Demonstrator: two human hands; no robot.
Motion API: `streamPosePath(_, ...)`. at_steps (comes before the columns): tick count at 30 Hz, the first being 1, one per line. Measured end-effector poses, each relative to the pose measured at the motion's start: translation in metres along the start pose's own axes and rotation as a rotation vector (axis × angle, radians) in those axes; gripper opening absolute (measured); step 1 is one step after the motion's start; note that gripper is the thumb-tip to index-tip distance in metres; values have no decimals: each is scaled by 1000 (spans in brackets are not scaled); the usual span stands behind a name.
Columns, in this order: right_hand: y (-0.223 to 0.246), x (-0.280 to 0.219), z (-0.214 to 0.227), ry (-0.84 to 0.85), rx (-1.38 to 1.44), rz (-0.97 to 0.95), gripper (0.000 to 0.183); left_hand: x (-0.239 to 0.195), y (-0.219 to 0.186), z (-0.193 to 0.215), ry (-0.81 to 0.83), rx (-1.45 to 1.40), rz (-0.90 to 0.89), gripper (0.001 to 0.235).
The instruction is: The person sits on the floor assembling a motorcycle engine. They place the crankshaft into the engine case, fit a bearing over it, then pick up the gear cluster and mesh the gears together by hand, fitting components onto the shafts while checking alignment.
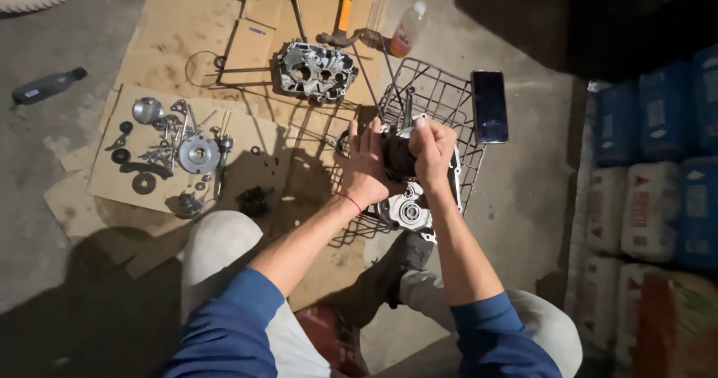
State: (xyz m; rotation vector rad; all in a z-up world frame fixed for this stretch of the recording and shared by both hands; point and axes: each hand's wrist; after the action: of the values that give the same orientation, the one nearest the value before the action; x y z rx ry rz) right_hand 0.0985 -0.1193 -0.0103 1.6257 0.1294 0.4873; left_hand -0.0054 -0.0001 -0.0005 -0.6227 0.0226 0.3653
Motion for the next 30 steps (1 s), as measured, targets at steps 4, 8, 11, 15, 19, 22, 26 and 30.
streamPosePath(4, 46, 18, 8, 143, 383, -106, 37, 4, 18, -12, 16, -117, -102, 145)
streamPosePath(8, 38, 38, 67, -29, 332, -299, 31, 8, 27, 10, 116, -227, -161, 153)
streamPosePath(11, 30, 45, 99, 8, -119, -330, 17, 13, 26, 43, 179, -114, -65, 131)
streamPosePath(15, 16, 66, 87, 144, -345, -340, 18, 21, 49, 38, 105, -120, -93, 115)
streamPosePath(19, -1, 100, 60, 392, -424, -387, 29, 26, 56, 25, -24, -327, -74, 99)
streamPosePath(22, -16, 119, 43, 482, -319, -506, 31, 29, 62, 14, -26, -427, 11, 99)
streamPosePath(26, -40, 133, 34, 583, -176, -573, 32, 30, 66, -3, -46, -490, 16, 99)
streamPosePath(30, -39, 143, 25, 645, -267, -615, 32, 29, 58, -1, -48, -367, 66, 104)
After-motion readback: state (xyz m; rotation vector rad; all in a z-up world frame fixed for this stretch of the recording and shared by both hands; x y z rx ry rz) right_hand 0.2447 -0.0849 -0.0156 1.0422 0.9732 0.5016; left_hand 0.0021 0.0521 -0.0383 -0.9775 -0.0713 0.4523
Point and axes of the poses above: each hand's wrist, its own x-axis towards the middle knuckle, its own z-axis out of the back of the hand, y = z × x, and after that the axes turned 2 degrees about y, right-handed
